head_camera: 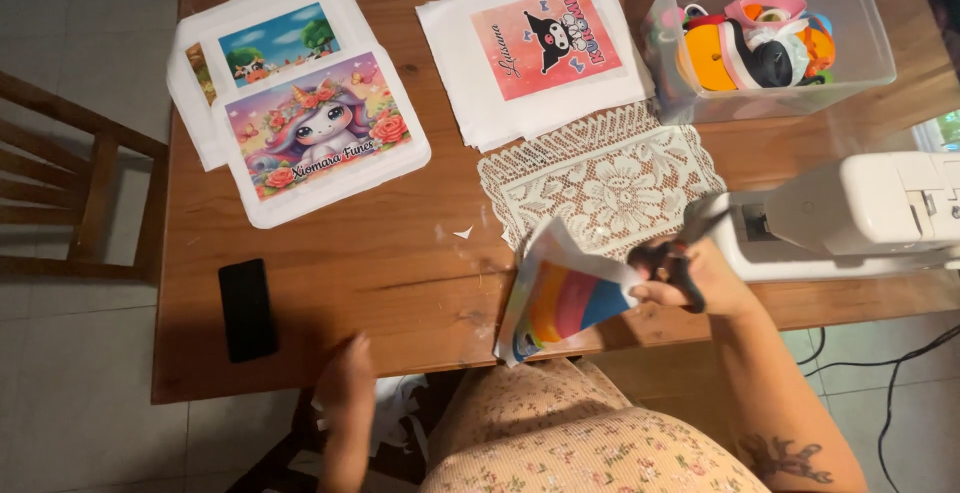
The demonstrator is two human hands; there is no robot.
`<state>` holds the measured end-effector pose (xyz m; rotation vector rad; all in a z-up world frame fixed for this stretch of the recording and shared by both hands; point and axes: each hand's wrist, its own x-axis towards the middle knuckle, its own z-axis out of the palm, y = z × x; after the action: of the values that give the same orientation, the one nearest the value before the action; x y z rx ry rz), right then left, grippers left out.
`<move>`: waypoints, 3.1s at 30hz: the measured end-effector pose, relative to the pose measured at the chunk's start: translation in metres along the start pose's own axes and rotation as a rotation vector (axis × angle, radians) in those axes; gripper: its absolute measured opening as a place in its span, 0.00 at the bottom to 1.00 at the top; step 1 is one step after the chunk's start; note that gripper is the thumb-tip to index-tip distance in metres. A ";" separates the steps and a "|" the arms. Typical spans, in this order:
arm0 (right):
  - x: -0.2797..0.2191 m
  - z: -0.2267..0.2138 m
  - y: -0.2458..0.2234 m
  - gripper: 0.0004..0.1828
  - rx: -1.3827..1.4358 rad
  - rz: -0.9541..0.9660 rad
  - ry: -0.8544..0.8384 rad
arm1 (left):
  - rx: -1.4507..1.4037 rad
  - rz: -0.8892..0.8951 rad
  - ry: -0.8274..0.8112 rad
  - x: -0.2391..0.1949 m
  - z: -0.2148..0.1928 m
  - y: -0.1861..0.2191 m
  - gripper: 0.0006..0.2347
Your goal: Cutting out various printed character designs from sheets using scissors
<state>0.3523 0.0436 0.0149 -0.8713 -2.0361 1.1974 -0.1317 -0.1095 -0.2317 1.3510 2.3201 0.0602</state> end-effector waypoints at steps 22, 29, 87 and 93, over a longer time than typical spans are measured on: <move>-0.040 0.017 0.000 0.07 0.216 0.121 0.259 | -0.301 0.553 0.195 -0.020 0.028 0.209 0.31; -0.003 0.017 -0.005 0.08 0.232 0.123 0.240 | -0.013 0.146 0.993 -0.084 0.098 -0.007 0.36; 0.057 0.046 -0.018 0.28 -0.298 0.355 -0.222 | -0.937 0.416 -0.459 -0.035 -0.204 0.247 0.08; 0.062 0.043 -0.029 0.27 -0.283 0.358 -0.263 | -0.935 0.438 -0.484 -0.037 -0.207 0.246 0.07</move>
<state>0.2755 0.0605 0.0347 -1.3194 -2.3711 1.2827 0.0011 0.0252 0.0304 1.1429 1.2667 0.7556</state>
